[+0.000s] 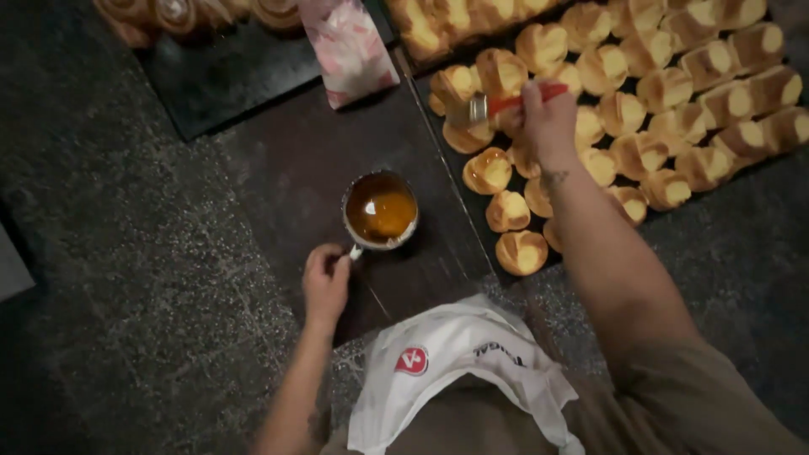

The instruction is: Glazing cinnamon rolls and other pastries using a pastry brush and a pot of glaze

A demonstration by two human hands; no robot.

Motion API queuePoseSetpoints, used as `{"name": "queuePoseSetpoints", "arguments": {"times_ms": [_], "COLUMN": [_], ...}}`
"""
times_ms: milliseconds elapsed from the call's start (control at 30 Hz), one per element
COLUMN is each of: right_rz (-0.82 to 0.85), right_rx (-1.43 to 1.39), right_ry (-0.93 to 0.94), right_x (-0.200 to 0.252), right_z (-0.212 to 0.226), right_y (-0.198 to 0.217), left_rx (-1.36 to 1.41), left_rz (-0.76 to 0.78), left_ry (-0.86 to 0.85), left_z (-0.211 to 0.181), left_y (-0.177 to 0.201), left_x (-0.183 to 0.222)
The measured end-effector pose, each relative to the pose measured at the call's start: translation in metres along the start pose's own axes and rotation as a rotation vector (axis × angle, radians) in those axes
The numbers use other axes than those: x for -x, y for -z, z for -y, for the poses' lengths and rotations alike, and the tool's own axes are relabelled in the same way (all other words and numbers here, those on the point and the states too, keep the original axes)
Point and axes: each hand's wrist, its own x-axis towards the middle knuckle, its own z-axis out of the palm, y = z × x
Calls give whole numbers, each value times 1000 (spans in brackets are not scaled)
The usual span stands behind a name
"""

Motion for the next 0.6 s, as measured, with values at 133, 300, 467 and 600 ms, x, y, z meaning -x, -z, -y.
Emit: {"name": "queuePoseSetpoints", "arguments": {"times_ms": [133,300,467,600], "right_rz": [-132,130,-217,-127], "right_rx": [298,-17,-59,-113], "right_ry": [112,-60,-74,22], "right_x": [-33,-5,-38,-99], "right_z": [-8,57,48,-2], "right_y": [11,-35,-9,12], "left_rx": [-18,-51,56,129], "left_rz": [-95,-113,-192,-156], "left_ry": [232,308,341,372], "left_z": [35,83,94,99], "left_y": [26,31,30,29], "left_x": [24,52,55,54]}}
